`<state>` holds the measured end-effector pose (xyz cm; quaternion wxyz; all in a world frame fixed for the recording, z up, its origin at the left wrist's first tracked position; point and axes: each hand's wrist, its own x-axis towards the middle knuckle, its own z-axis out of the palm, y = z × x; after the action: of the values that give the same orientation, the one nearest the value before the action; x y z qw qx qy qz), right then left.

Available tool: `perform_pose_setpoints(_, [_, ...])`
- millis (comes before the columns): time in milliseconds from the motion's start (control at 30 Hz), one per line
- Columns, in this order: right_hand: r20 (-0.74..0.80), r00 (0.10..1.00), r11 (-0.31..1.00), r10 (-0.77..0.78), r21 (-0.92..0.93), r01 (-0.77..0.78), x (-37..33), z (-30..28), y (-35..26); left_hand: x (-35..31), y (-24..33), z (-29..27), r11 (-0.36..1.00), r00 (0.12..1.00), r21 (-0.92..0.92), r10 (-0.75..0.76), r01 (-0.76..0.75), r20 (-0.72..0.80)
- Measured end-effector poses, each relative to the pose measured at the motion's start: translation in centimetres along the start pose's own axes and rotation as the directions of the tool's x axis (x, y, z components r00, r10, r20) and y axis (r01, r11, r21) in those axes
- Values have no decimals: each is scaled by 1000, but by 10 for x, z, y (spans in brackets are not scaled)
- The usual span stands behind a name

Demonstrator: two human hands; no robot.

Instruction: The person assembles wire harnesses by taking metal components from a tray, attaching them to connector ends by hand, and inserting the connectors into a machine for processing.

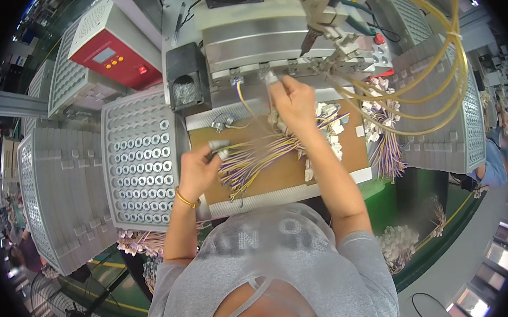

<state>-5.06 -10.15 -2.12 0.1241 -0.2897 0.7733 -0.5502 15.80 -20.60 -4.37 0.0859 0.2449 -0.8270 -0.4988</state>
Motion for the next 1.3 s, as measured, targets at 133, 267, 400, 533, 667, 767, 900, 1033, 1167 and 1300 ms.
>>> perform_pose_setpoints(133, [32, 930, 885, -365, -299, 358, -27, -14, -30, -7, 15, -10, 977, 984, -212, -29, -9, -178])
perform_pose_setpoints(267, [378, 824, 875, -421, -69, 479, -55, 16, -31, -6, 15, -6, 979, 932, -91, 143, -183, -332])
perform_pose_setpoints(400, [561, 739, 879, -373, -41, 474, -54, 16, -22, -4, 20, -14, 991, 965, 53, 135, -126, -226])
perform_pose_setpoints(533, [510, 847, 986, -153, 21, 165, -53, 6, -23, 20, -45, -42, 980, 772, 196, 96, 38, -629])
perform_pose_setpoints(667, [491, 868, 996, -72, 83, 36, -55, 1, -24, 36, -110, -59, 506, 686, 656, 162, 560, -710])
perform_pose_setpoints(767, [466, 882, 997, -67, 52, 49, -57, 4, -25, 39, -111, -65, 611, 685, 540, -6, 579, -728])
perform_pose_setpoints(900, [451, 885, 993, -115, 42, 108, -56, 8, -24, 20, -69, -60, 914, 790, -405, -249, 0, -561])
perform_pose_setpoints(1033, [461, 886, 998, -44, 65, 16, -55, 14, -23, 3, -3, -20, 482, 944, -876, -291, 6, -154])
perform_pose_setpoints(1167, [429, 902, 982, -48, 187, -37, -58, 16, -29, -3, 18, 10, 458, 997, -889, -72, 2, -34])
perform_pose_setpoints(1300, [446, 895, 944, -8, 298, -140, -60, 11, -28, -3, 23, 17, 495, 996, -868, -64, -24, -64])
